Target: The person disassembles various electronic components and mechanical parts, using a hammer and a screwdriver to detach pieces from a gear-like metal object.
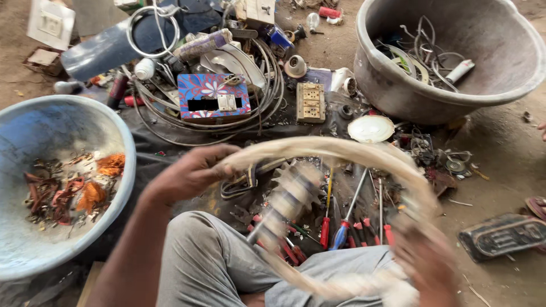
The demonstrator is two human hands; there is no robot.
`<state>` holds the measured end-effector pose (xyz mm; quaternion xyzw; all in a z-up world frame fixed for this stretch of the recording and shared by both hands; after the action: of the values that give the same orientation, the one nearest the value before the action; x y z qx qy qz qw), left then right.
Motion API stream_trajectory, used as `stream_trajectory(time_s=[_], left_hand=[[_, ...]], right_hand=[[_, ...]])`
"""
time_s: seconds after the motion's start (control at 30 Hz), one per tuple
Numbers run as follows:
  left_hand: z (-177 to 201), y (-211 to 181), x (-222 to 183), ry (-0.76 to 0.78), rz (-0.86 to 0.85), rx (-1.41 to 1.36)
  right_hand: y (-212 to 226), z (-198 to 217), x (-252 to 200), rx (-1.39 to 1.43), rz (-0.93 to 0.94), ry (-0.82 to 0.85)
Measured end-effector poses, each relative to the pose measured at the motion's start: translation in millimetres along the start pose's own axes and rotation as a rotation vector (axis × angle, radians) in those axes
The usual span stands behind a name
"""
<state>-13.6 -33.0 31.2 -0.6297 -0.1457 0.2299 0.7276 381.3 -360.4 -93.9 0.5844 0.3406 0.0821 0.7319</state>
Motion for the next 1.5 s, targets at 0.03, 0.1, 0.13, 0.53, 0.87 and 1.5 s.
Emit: stream_trajectory(time_s=[0.03, 0.1, 0.13, 0.53, 0.87, 1.5], left_hand=[[-4.6, 19.1, 3.3, 0.018, 0.018, -0.017], [-17.0, 62.1, 11.8, -0.090, 0.031, -0.243], [-24.2, 83.2, 17.1, -0.144, 0.041, -0.353], [-39.3, 176.4, 57.9, -0.863, 0.379, 0.314], [-45.2, 186.0, 63.4, -0.680, 0.484, 0.510], [-31.9, 205.4, 64.9, -0.698, 0.499, 0.433]], right_hand=[[-0.6, 16.4, -7.7, -0.119, 0.020, -0.091], [-7.8, 22.7, -14.0, -0.248, 0.012, -0.115], [-13.0, 18.6, -15.3, -0.299, 0.009, -0.111], [-30.6, 14.4, -78.5, -0.476, 0.081, -0.143], [-29.7, -41.2, -88.2, -0.537, 0.145, -0.009], [-27.8, -191.4, -41.4, -0.563, 0.747, 0.295]])
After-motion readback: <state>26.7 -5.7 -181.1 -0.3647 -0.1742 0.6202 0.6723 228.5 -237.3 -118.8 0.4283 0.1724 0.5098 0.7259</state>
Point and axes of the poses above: each hand's wrist, its own x-axis towards the middle knuckle, its own z-axis out of the back of the hand, y = z × x, the point moved 1 cm from there along x, towards the middle knuckle, and after that the axes turned 8 degrees about x, right-handed, at the moved point
